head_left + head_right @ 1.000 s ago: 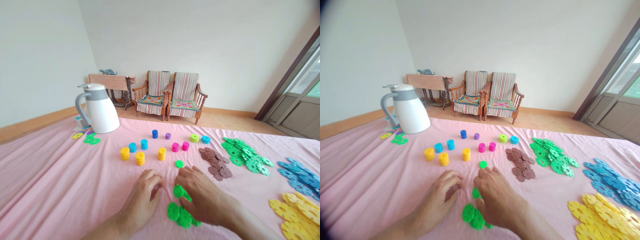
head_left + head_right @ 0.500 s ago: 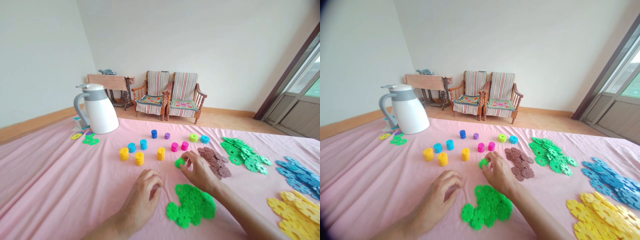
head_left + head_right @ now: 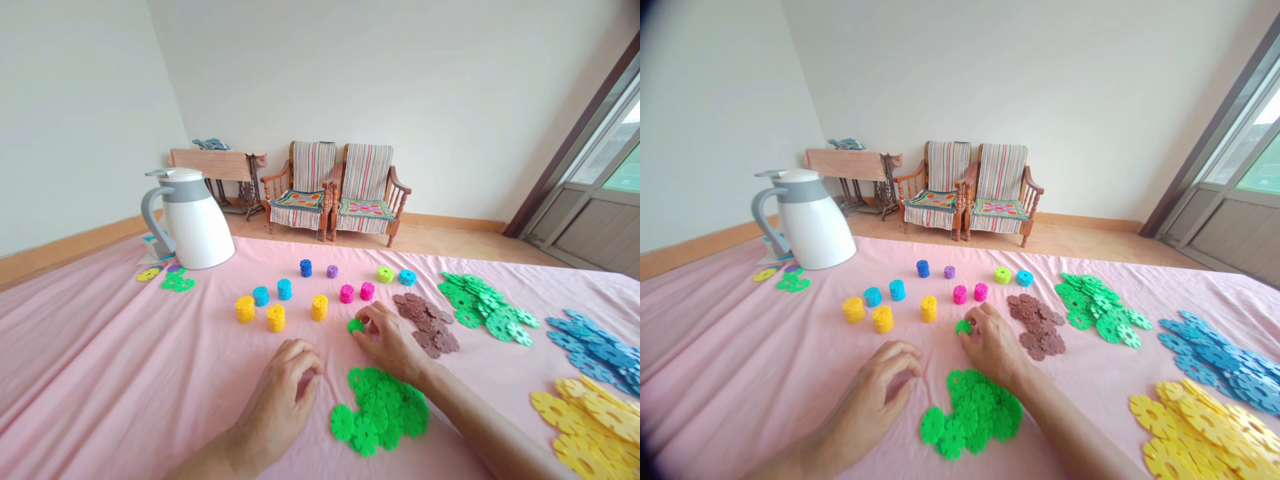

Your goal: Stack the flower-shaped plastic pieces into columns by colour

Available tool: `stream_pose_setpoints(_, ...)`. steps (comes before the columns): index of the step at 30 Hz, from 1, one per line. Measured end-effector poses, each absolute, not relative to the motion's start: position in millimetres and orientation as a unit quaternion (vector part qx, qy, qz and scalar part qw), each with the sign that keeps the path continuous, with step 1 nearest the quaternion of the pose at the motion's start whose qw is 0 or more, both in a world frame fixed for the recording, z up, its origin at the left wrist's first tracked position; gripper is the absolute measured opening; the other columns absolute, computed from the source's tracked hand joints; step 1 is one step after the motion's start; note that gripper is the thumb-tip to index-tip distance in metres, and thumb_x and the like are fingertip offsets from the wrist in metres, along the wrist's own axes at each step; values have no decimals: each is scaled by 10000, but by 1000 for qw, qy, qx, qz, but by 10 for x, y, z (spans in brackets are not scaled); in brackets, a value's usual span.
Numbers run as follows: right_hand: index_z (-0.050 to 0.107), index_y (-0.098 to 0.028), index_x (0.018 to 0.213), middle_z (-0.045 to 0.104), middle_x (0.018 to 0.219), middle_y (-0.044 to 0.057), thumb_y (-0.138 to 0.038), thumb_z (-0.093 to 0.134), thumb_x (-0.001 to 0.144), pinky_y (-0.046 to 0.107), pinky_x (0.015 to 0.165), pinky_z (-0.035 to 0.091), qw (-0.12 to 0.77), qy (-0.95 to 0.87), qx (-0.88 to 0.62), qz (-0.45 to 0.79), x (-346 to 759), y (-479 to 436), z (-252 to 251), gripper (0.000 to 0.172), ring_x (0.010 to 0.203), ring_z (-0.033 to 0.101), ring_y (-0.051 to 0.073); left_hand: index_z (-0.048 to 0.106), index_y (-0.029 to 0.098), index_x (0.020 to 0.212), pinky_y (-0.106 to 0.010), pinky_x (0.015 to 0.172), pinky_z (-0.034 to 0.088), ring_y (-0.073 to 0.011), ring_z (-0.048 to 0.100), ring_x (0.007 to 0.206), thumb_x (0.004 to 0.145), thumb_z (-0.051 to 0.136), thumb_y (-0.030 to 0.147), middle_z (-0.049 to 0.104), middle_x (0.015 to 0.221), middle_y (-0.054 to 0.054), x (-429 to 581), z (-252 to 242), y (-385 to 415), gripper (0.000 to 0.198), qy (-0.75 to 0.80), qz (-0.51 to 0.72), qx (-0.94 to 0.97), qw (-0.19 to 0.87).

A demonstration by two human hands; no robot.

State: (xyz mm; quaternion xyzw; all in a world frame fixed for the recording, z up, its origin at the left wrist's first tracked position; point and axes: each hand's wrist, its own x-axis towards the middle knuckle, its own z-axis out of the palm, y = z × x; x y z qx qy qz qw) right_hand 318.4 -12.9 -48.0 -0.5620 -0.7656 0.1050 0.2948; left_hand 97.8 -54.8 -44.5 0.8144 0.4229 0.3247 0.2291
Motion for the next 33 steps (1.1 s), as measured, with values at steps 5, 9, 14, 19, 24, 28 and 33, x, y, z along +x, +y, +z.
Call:
stream_pose_setpoints(5,598,-183,885,561,825,21,-202,562,781,276,670,429,296,-765,-563,103,3182,-129,-480,112,736,558,148,572,206,813,-337,841,450,-193,548,937,711,440,-45,585,932,-30,965,-461,-535,302,423,317,817,232)
stream_pose_setpoints(9,610,-186,878,582,808,19,-208,553,788,276,647,428,299,-760,-566,115,3250,-165,-347,109,690,567,139,568,208,815,-324,847,443,-184,545,945,709,443,-53,579,936,-20,960,-464,-547,309,425,314,816,235)
stream_pose_setpoints(14,622,-197,821,608,768,1,-155,553,745,242,619,419,207,-820,-490,211,3292,-347,-44,111,681,570,125,581,213,822,-316,845,442,-187,545,953,718,446,-48,582,942,-20,970,-441,-545,312,425,308,816,240)
stream_pose_setpoints(19,621,-197,827,614,829,19,-165,599,679,262,658,411,135,-836,-494,197,3153,-507,55,153,735,565,151,589,209,827,-320,850,435,-186,541,953,720,445,-50,581,939,-18,970,-428,-539,315,425,302,819,240)
stream_pose_setpoints(24,602,-189,790,606,811,21,-134,598,631,256,664,390,127,-835,-502,188,3074,-535,9,168,762,551,159,592,209,837,-315,856,427,-178,536,954,715,448,-59,577,940,-9,958,-453,-543,328,423,304,819,240)
stream_pose_setpoints(28,583,-181,755,609,789,17,-127,564,657,246,643,380,145,-819,-517,203,3102,-483,-73,113,734,543,147,593,202,831,-311,862,418,-176,530,958,719,467,-59,575,949,-11,960,-440,-544,310,426,302,817,244)
stream_pose_setpoints(33,597,-178,759,616,760,14,-179,555,721,248,631,383,180,-799,-533,213,3197,-374,-129,57,698,552,140,617,211,901,-313,851,414,-187,530,932,780,653,143,597,927,-9,995,-319,-609,144,381,270,837,285)
